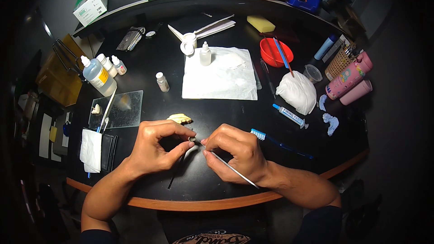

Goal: The person closes a thermos bottle, sets it on the table, and scrapes a dental crown using a scalpel before fitting it onto a dental cast.

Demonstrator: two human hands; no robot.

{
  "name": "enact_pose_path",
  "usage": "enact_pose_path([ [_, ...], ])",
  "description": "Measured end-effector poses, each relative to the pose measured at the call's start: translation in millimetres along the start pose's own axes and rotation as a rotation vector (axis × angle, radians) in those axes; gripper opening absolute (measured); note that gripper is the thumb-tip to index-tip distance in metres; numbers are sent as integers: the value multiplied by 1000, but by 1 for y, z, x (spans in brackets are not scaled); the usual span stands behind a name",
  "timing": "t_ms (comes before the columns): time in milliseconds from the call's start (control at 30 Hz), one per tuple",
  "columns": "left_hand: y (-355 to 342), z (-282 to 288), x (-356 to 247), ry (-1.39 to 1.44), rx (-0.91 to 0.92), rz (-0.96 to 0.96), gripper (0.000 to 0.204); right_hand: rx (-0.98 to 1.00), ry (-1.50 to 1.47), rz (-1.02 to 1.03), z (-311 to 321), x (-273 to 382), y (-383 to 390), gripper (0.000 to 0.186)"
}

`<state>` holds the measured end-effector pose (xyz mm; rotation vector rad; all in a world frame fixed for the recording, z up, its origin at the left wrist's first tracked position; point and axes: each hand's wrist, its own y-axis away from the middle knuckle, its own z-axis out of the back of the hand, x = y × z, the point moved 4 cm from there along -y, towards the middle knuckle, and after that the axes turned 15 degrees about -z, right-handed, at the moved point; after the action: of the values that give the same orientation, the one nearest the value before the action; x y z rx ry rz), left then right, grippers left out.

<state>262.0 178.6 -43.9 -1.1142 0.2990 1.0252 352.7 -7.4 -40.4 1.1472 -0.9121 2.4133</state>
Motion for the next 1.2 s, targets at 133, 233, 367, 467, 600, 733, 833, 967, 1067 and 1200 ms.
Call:
enact_pose_path([
  [133,-3,6,-3,-168,19,-130,19,61,21,-20,-2,-1,0,11],
  [233,-4,9,-2,-293,32,-205,18,89,28,-14,-5,-2,0,10],
  [367,-2,10,1,-312,19,-217,14,95,42,-18,-5,-1,0,11],
  [467,-1,9,3,-315,38,-218,13,105,55,-14,-6,-1,1,11],
  [600,-2,10,3,-341,42,-228,13,123,58,-6,-7,-2,1,11],
  [733,-4,13,1,-363,30,-220,14,120,46,4,-5,0,1,10],
  [833,-4,15,2,-376,33,-171,13,116,42,-17,0,1,-1,9],
  [967,-3,17,4,-361,19,-106,12,101,16,-87,11,-4,-5,24],
  [1067,-3,18,2,-308,7,-131,12,69,23,-88,16,-4,-9,24],
  [1200,-1,16,-1,-270,16,-281,14,-82,126,-91,23,0,-14,24],
])
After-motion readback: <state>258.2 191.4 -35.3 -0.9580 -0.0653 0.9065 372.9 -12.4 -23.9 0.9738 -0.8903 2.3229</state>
